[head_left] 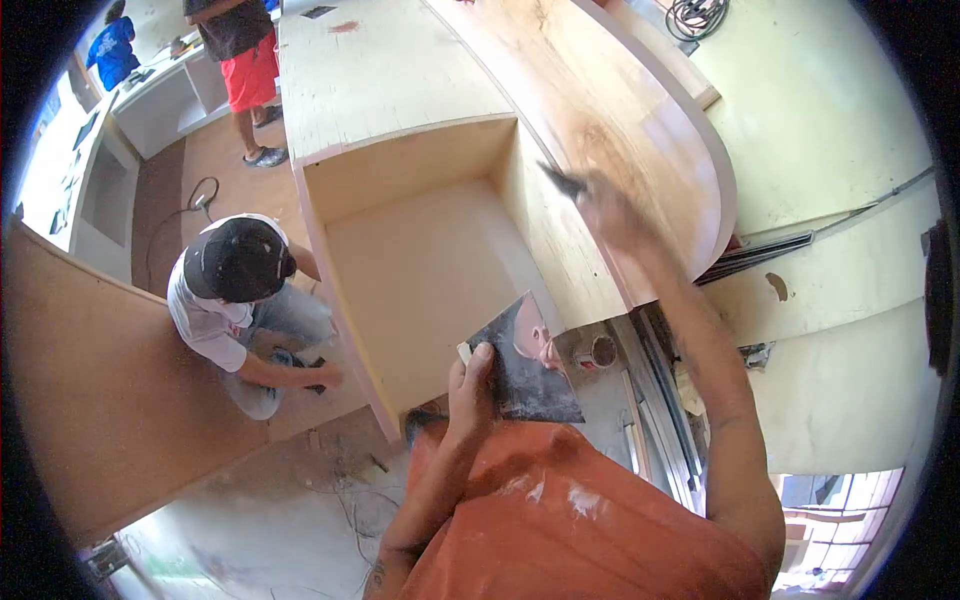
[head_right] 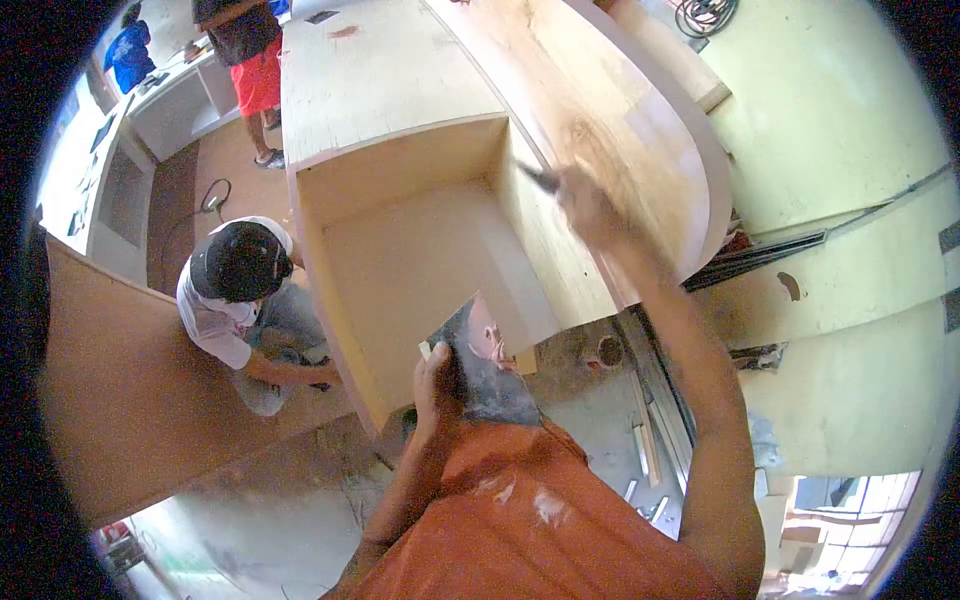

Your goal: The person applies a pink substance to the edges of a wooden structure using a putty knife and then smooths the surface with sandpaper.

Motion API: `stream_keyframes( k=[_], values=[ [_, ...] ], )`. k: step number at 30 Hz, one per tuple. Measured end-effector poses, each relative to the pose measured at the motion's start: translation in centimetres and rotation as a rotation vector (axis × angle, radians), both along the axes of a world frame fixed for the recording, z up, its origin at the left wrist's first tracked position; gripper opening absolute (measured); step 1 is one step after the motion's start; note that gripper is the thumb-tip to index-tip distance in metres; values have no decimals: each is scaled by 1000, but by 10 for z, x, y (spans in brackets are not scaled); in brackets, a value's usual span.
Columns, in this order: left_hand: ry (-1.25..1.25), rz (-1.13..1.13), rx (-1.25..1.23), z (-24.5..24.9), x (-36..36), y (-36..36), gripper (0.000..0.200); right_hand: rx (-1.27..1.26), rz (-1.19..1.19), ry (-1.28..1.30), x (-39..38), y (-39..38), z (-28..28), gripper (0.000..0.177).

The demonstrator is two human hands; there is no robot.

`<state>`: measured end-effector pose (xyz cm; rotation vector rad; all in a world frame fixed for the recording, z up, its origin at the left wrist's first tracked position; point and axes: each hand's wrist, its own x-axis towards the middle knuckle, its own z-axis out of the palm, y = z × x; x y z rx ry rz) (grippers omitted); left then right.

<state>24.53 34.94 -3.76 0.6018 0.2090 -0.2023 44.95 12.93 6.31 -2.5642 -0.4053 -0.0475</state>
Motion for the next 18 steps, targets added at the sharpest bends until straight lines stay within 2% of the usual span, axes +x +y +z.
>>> stream_keyframes(
  k=[2, 4, 7, 9, 13, 18],
  values=[
    [49, -15, 21, -4, -6, -2, 34, -175, -145, -287, 58, -21, -12, 38],
    [41, -65, 105, -13, -13, -2, 33, -287, -271, -191, 94, -12, 2, 34],
    [106, -31, 39, -21, -26, -4, 34, -426, -282, -194, 129, -11, -12, 31],
    [151, -14, 63, -38, -36, -3, 34, -417, -298, -182, 141, -10, -25, 30],
    [237, 27, 148, -33, -48, 0, 33, -433, -328, -155, 153, -7, -46, 25],
    [275, 31, 80, -33, -53, 0, 31, -506, -290, -127, 150, -8, -46, 21]
  ],
)
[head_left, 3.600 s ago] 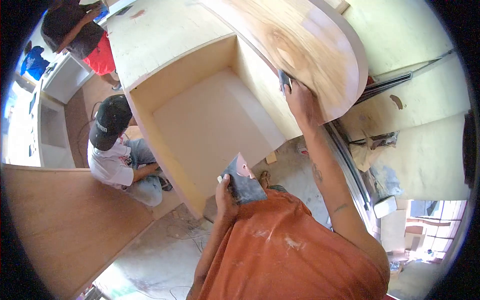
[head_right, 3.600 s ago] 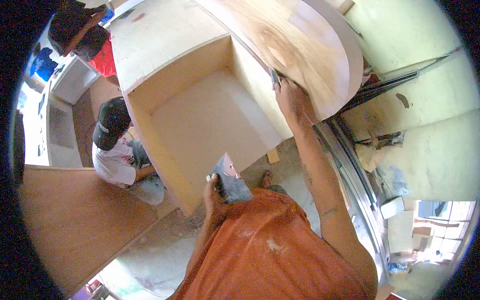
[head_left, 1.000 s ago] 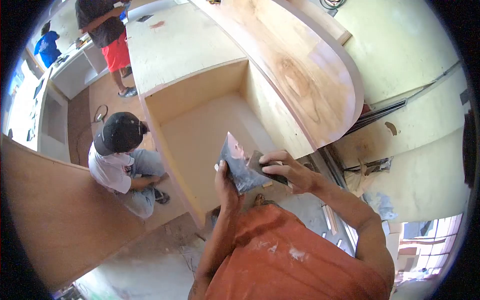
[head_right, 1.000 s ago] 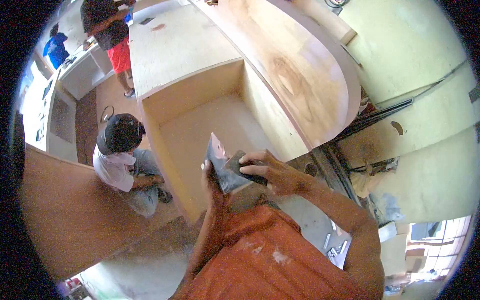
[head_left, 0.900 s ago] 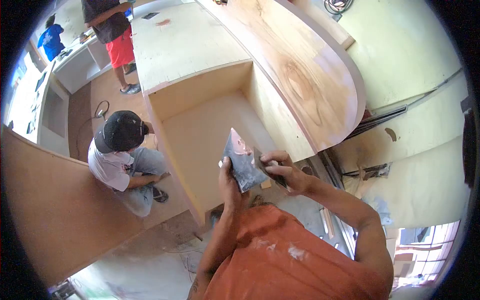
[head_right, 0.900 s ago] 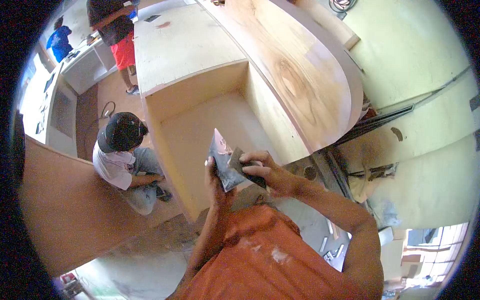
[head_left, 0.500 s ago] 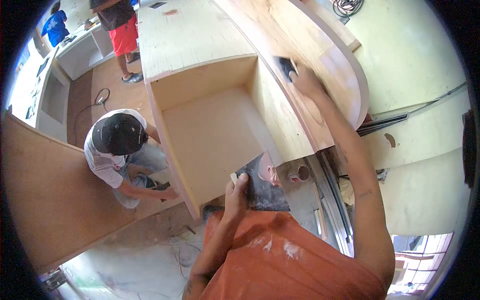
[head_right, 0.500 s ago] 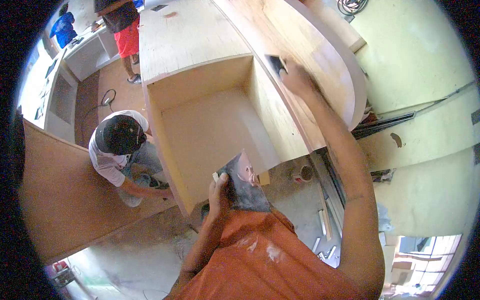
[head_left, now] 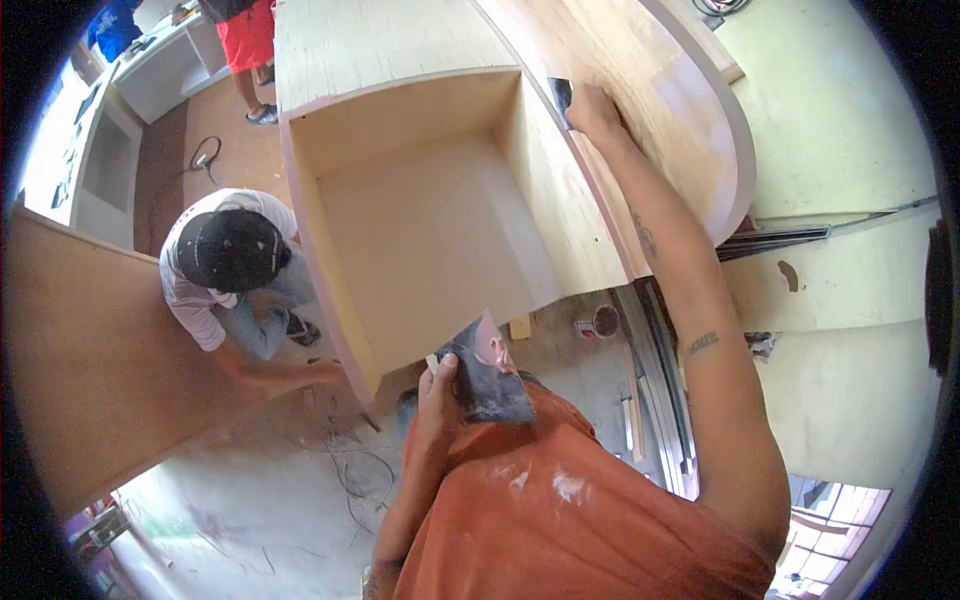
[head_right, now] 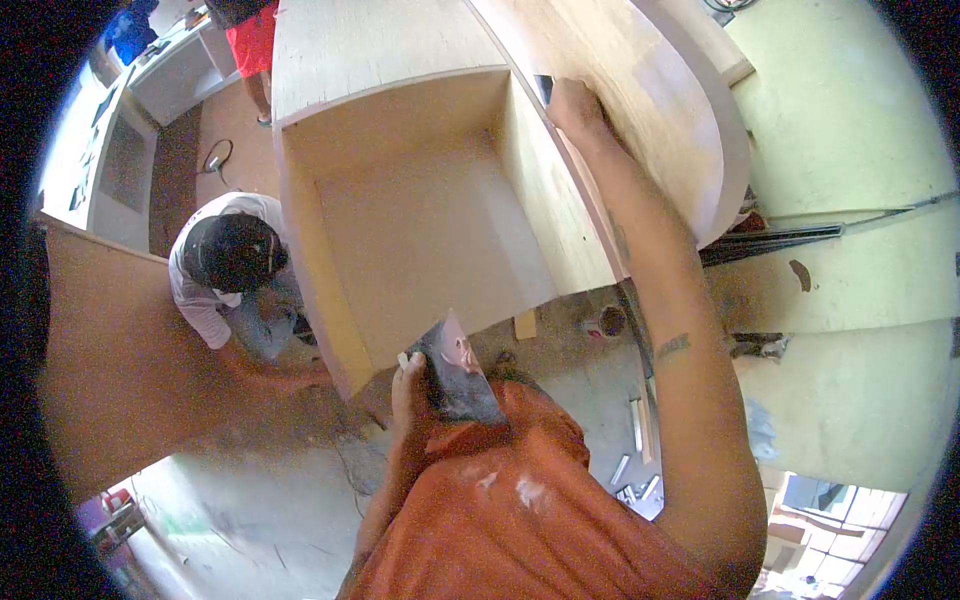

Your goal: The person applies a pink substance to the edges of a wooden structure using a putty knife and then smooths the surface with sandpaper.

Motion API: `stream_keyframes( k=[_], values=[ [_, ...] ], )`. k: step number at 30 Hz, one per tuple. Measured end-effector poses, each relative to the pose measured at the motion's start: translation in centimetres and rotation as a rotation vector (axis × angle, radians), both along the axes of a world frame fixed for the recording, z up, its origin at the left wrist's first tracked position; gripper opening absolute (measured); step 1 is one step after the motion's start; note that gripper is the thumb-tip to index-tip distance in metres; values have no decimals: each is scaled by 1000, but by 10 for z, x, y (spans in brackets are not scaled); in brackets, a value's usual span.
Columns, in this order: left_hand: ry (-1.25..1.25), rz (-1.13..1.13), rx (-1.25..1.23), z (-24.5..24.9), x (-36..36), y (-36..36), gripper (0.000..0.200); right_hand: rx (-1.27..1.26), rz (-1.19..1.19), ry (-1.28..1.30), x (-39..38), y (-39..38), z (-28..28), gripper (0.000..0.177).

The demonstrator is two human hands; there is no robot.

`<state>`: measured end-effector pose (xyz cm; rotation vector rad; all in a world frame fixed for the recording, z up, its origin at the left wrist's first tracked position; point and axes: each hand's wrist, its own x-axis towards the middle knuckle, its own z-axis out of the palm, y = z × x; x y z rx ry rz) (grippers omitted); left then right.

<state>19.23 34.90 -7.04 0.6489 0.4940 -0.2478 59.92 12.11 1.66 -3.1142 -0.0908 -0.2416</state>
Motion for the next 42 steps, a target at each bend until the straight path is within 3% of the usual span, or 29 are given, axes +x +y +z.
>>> stream_keyframes(
  k=[6, 8, 12, 14, 17, 35, 42],
  values=[
    [-7, -4, -2, -15, -7, -6, 28, -49, -26, 34, -7, -12, -8, 37],
    [-17, 2, -42, -21, -10, -8, 28, -64, 91, -186, -17, -19, -16, 45],
    [-20, -16, -25, -18, -13, -8, 29, -69, 183, -302, -55, -19, 1, 36],
    [-26, -56, 8, -17, -14, -7, 29, -56, -15, 120, -64, -20, 11, 26],
    [-6, -70, 36, -18, -14, -10, 30, -104, -12, 176, -78, -25, 13, 19],
    [90, -189, 174, -12, -17, -16, 34, -132, -106, 272, -173, -61, 16, 21],
    [51, -126, 159, -23, -29, -28, 26, -122, -68, 265, -207, -66, 22, 21]
  ],
)
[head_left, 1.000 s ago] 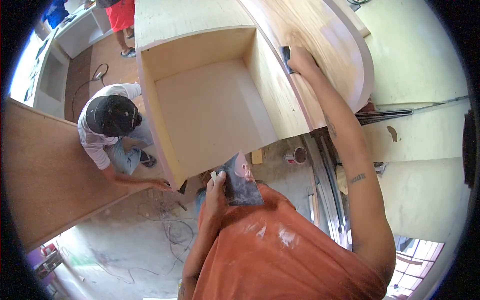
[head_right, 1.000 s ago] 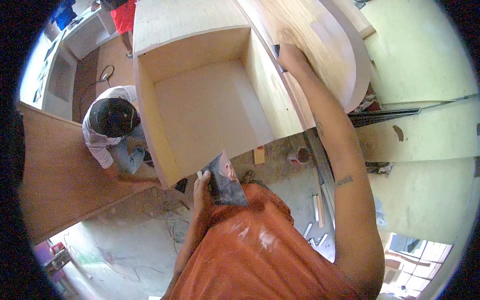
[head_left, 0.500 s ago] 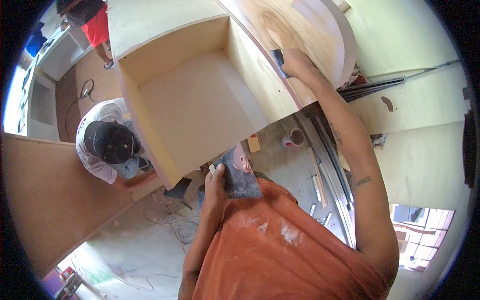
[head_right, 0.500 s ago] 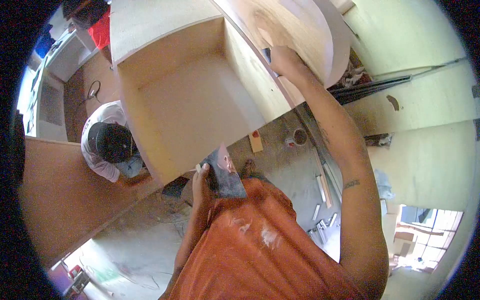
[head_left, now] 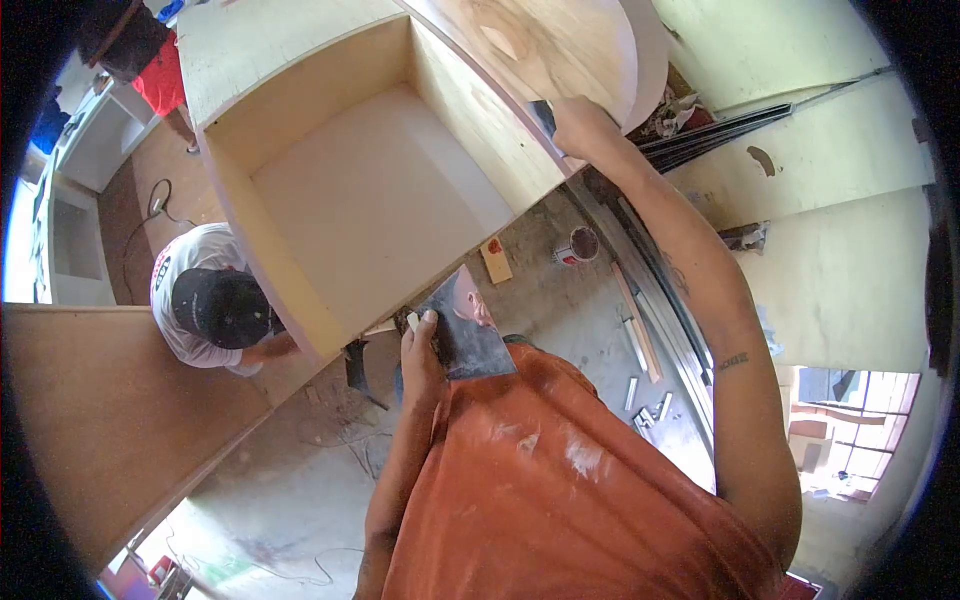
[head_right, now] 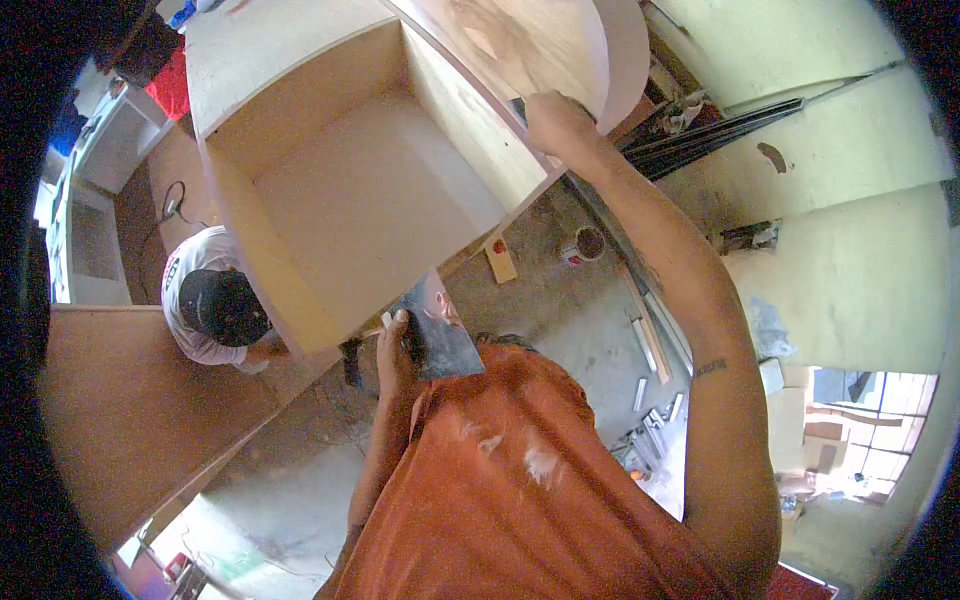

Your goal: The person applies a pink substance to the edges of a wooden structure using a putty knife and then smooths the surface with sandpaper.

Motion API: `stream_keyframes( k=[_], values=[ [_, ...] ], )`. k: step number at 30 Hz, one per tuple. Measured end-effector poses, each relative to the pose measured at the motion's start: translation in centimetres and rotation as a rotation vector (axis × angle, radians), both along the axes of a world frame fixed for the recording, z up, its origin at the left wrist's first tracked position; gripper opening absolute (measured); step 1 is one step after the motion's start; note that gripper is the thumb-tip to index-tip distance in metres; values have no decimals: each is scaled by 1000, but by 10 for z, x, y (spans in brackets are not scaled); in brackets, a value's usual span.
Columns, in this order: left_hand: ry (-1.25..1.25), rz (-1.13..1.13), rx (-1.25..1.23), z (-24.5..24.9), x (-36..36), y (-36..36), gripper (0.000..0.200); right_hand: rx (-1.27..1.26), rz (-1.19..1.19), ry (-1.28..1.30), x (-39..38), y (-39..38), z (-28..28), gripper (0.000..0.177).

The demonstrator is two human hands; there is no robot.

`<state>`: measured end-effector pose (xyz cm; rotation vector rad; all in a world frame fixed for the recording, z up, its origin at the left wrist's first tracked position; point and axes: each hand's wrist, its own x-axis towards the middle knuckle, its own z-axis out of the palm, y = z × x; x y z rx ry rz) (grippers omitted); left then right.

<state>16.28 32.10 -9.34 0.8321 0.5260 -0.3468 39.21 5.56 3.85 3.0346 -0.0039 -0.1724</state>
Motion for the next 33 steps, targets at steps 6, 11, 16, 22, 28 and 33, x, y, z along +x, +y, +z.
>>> stream_keyframes(
  k=[6, 11, 16, 22, 28, 33],
  values=[
    [-49, -14, -2, -2, -12, -20, 27, 28, 15, -39, -20, -12, -9, 21],
    [-67, 26, -20, -18, -28, -36, 27, 34, 73, -44, -44, -24, -16, 17],
    [22, 23, -232, -18, -28, -54, 31, 300, 108, -379, -130, -35, 31, 20],
    [-8, 4, -565, 33, -17, -133, 36, 1601, -371, -598, -228, -28, 31, 23],
    [-112, -92, -736, 76, -21, -176, 36, 2802, -584, 105, -300, -62, -7, 16],
    [-172, -117, -447, 107, -30, -178, 37, 1863, -778, -693, -309, -67, -33, 12]
  ],
)
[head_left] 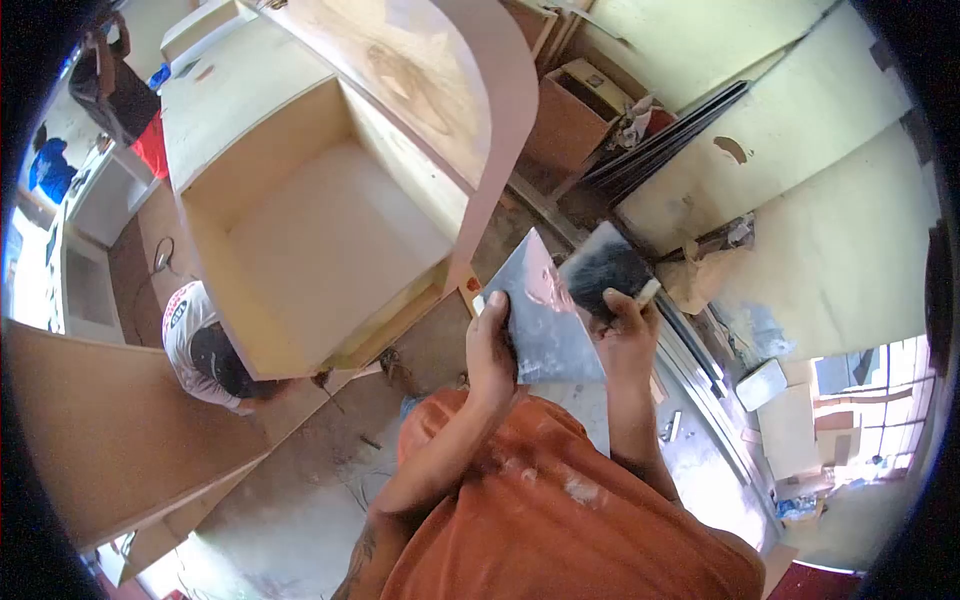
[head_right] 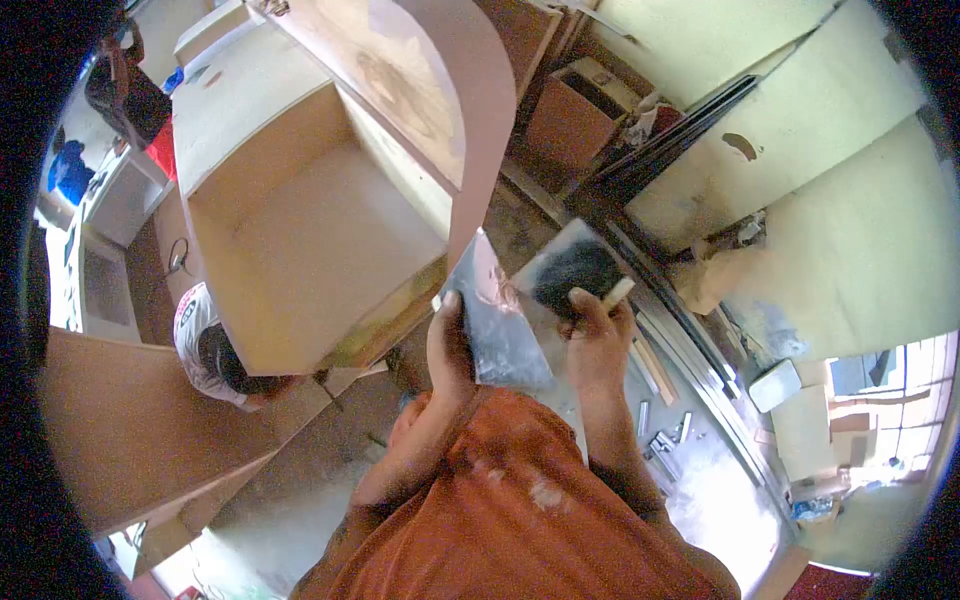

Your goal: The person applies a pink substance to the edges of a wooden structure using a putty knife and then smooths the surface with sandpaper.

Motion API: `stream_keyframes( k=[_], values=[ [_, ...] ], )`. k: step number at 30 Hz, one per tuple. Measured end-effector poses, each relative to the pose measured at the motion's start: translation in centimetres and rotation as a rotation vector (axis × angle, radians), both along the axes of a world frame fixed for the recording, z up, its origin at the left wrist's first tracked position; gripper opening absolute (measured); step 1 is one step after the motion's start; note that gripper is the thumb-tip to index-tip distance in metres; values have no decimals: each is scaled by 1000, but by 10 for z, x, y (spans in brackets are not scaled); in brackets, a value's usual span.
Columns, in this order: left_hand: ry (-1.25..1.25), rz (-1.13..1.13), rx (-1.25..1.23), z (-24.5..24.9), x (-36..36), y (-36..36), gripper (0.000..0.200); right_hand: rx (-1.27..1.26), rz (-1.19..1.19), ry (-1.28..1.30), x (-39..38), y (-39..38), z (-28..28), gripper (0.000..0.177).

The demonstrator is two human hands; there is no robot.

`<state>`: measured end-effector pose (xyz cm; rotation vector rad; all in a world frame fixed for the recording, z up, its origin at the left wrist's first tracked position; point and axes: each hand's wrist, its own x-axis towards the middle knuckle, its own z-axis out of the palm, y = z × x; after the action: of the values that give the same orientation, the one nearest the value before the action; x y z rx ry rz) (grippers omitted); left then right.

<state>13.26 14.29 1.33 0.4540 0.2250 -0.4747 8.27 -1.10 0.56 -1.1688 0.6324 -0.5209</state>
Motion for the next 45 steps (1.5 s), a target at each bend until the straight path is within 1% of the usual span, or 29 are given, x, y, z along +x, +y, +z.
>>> stream_keyframes(
  k=[1, 2, 3, 5, 6, 7, 8, 9, 11, 12, 13, 15, 17, 18, 19, 21, 23, 24, 25, 27, 29, 30, 31, 34, 35, 37, 41, 44, 45],
  values=[
    [-37, 20, 59, 2, -2, 1, 38, -522, -119, 37, -4, 0, -1, 14],
    [-4, 35, 75, 9, -1, 1, 35, -1443, -229, 280, -19, -9, -9, 22],
    [-11, 42, 73, 9, -1, -2, 35, -1445, -229, 268, -27, -9, -17, 22],
    [53, 60, -102, 7, -3, -7, 39, -761, -341, -416, -28, 6, -10, 33],
    [46, 72, -104, 5, -3, -8, 39, -776, -56, -568, -24, 24, 19, 36],
    [40, 109, -21, 2, -3, -8, 39, -1149, 213, -157, -49, -1, -4, 36],
    [36, 152, 59, 0, -2, -7, 38, -1201, 258, -219, -47, -14, -10, 36],
    [30, 180, 48, 2, 0, -3, 38, -1255, 307, -284, -40, -21, -11, 36],
    [88, 253, 92, 6, 1, 7, 32, -705, 210, -242, -33, -5, 11, 33],
    [118, 270, 105, 4, 1, 9, 31, -713, 166, -367, -22, 8, 30, 29],
    [126, 290, 97, 2, 2, 9, 31, -716, 190, -368, -17, 2, 26, 29],
    [155, 379, 88, -1, 4, 10, 31, -1354, 667, -326, -7, -14, 16, 28],
    [154, 459, 95, 18, 4, 29, 31, -1327, 724, -332, 15, -6, 38, 32],
    [150, 526, 108, 22, 6, 40, 30, -1474, 641, -308, 35, -7, 48, 33],
    [104, 531, 44, 2, 9, 51, 31, -1613, 554, -281, 56, -5, 61, 34],
    [120, 555, 75, -8, 12, 69, 32, -1692, 738, -99, 107, 22, 114, 41],
    [126, 536, 68, -14, 16, 83, 32, -2080, 755, -252, 158, 62, 156, 41],
    [122, 516, 66, -18, 19, 87, 33, -2217, 759, -332, 186, 79, 162, 37],
    [136, 529, 53, -27, 21, 91, 33, -2351, 763, -420, 215, 95, 165, 34],
    [90, 477, 61, -48, 24, 99, 33, -2687, 855, -385, 278, 115, 151, 29],
    [113, 490, 92, -61, 24, 111, 35, -2859, 953, -499, 351, 112, 121, 20],
    [125, 491, 134, -63, 19, 104, 37, -2975, 952, -420, 376, 103, 118, 16],
    [144, 496, 121, -79, 15, 109, 37, -3097, 947, -334, 398, 106, 110, 13],
    [256, 546, -53, -142, 3, 116, 52, -3093, 1008, -334, 446, 95, 80, 12],
    [269, 553, -63, -138, 4, 120, 52, -3098, 1029, -343, 453, 94, 73, 12],
    [504, 682, 140, -120, -1, 125, 55, -3076, 1150, -357, 464, 84, 63, 12],
    [454, 701, 95, -99, 6, 128, 48, -3080, 1191, -422, 476, 71, 45, 13],
    [430, 724, 130, -109, 14, 124, 46, -3068, 1199, -464, 483, 64, 38, 13],
    [435, 722, 130, -114, 14, 124, 46, -3017, 1241, -479, 486, 62, 35, 13]
  ],
)
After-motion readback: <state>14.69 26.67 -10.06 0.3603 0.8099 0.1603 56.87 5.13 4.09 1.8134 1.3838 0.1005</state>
